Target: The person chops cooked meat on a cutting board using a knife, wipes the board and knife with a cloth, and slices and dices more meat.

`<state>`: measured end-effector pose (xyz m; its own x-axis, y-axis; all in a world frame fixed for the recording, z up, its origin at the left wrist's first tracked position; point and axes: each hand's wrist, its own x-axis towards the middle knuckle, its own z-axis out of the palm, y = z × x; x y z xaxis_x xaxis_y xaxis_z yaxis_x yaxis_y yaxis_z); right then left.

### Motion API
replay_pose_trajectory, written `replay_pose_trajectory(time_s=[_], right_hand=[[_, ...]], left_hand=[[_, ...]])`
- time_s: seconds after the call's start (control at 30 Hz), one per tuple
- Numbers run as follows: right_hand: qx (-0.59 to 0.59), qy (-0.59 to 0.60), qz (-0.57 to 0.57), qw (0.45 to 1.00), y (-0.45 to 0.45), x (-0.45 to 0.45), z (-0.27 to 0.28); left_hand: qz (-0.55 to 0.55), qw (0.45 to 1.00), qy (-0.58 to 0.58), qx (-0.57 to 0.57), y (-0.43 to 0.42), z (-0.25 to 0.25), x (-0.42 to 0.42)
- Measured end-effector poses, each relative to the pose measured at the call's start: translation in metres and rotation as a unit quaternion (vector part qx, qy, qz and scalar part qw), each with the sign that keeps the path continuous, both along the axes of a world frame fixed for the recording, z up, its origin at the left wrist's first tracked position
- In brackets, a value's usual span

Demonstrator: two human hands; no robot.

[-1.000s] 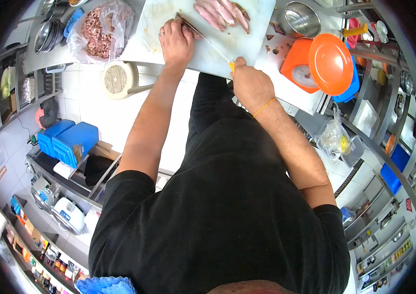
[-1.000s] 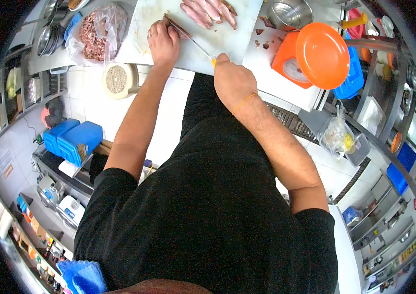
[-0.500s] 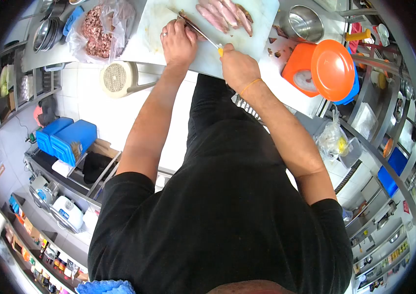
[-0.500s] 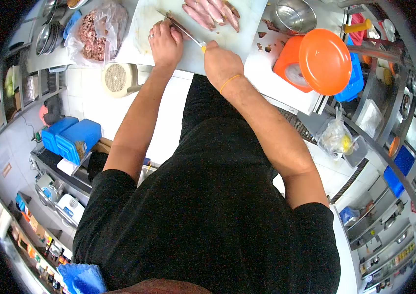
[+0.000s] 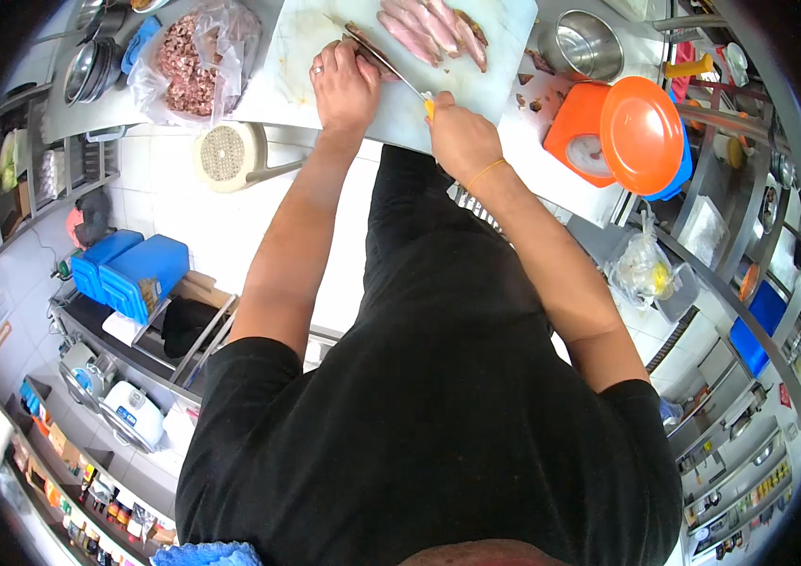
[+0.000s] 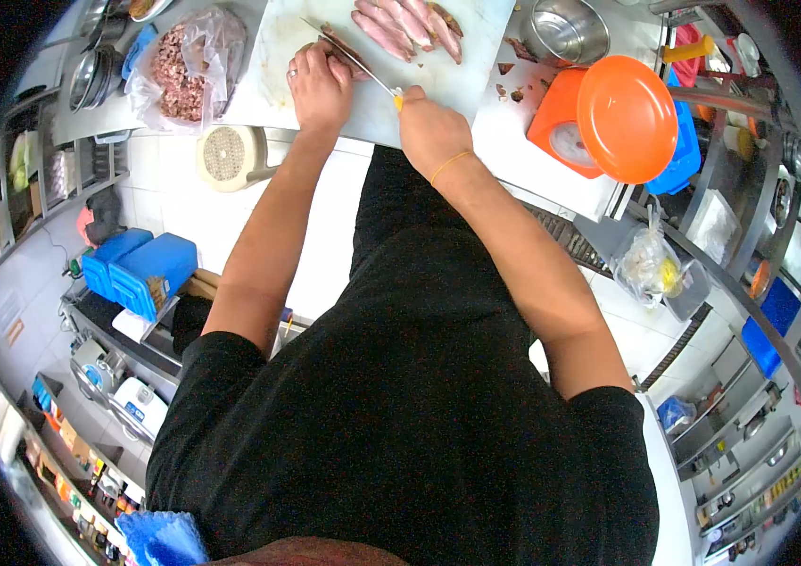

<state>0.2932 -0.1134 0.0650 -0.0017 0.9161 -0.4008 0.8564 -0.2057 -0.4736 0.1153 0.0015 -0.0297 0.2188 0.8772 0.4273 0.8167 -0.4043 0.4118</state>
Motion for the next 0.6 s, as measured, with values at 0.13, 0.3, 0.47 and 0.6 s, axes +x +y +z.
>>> replay_pose_trajectory(time_s=[0.13, 0.3, 0.47, 0.6], right_hand=[[-0.029, 0.003, -0.016, 0.999, -0.010, 0.011, 0.006], [-0.074, -0.044, -0.056, 0.995, -0.034, 0.037, 0.019], [-0.019, -0.058, -0.032, 0.998, -0.034, 0.048, 0.020], [0.004, -0.055, -0.003, 0.999, -0.040, 0.028, 0.050]], left_hand=[[-0.002, 1.000, -0.026, 0.012, -0.003, 0.002, 0.002], [-0.003, 0.999, -0.029, 0.025, -0.006, 0.001, 0.001], [-0.010, 0.999, -0.034, 0.039, -0.004, 0.001, 0.001], [-0.005, 0.999, -0.038, 0.036, -0.006, 0.002, 0.002]])
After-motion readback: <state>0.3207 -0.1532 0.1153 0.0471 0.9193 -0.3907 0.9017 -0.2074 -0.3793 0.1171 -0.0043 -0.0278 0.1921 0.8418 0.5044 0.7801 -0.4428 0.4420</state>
